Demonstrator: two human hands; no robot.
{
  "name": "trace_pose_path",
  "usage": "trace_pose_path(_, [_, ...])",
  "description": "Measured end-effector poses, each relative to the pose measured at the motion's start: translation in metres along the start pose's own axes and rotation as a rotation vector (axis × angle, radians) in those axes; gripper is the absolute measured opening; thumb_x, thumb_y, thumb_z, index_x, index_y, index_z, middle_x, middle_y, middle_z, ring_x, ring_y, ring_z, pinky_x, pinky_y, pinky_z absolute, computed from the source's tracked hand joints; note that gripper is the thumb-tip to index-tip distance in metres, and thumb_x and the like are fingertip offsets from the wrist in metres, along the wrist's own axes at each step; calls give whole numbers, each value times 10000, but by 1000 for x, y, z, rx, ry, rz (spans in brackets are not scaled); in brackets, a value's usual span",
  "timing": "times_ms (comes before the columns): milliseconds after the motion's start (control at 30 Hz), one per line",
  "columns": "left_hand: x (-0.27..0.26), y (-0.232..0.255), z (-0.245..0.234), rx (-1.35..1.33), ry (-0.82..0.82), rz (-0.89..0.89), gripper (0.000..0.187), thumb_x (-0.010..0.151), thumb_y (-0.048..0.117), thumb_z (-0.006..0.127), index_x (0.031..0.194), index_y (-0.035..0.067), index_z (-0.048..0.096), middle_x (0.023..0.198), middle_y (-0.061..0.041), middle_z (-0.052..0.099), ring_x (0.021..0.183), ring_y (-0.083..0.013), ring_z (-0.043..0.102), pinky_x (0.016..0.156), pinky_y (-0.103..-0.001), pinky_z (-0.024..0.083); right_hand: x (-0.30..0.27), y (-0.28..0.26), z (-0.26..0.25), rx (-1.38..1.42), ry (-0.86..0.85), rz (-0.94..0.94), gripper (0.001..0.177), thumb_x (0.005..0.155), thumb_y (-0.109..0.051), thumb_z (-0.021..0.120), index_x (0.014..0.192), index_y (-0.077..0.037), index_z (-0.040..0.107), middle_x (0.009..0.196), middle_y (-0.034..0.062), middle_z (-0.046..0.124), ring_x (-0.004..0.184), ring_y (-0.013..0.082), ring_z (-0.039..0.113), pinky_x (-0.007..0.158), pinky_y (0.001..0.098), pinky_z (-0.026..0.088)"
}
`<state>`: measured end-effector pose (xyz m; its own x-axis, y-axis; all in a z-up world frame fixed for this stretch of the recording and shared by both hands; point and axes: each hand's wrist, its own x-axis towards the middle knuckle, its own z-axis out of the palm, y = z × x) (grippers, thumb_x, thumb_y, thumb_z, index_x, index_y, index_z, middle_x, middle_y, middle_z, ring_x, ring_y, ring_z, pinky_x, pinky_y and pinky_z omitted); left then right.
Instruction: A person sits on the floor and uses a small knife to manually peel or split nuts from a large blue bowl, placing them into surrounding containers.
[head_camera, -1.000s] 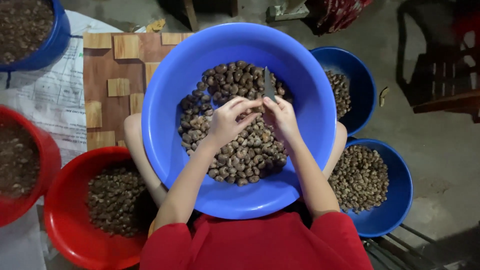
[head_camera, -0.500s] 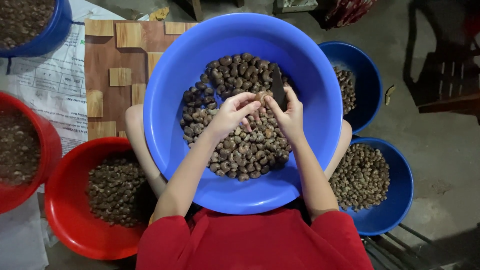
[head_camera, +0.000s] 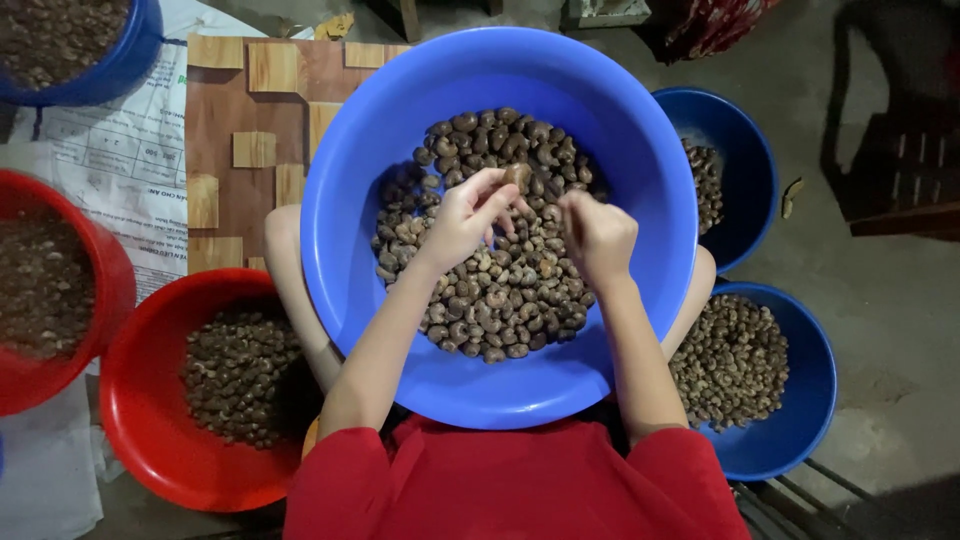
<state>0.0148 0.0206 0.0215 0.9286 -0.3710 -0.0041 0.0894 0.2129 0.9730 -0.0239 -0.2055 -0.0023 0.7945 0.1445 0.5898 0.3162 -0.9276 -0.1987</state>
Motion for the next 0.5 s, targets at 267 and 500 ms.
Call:
trace_pose_path(267, [1, -6, -4, 232, -11, 159, 234, 1085, 198, 588, 1208, 16, 668, 935, -139, 791, 657, -166, 748, 409, -219, 519, 5, -4, 0, -86, 37, -75, 127, 1034, -309, 666, 920, -257, 683, 597, -9, 570, 525, 237, 607, 561, 334, 512])
trace_pose_path(500, [-4, -6, 0, 207, 30, 146, 227, 1069, 193, 605, 1201, 19, 667, 930, -139, 798, 663, -167, 757, 419, -224, 532, -7, 1, 2, 54, 28, 0, 65, 1008, -219, 703, 944, -221, 714, 599, 25, 590, 551, 292, 629, 573, 372, 525])
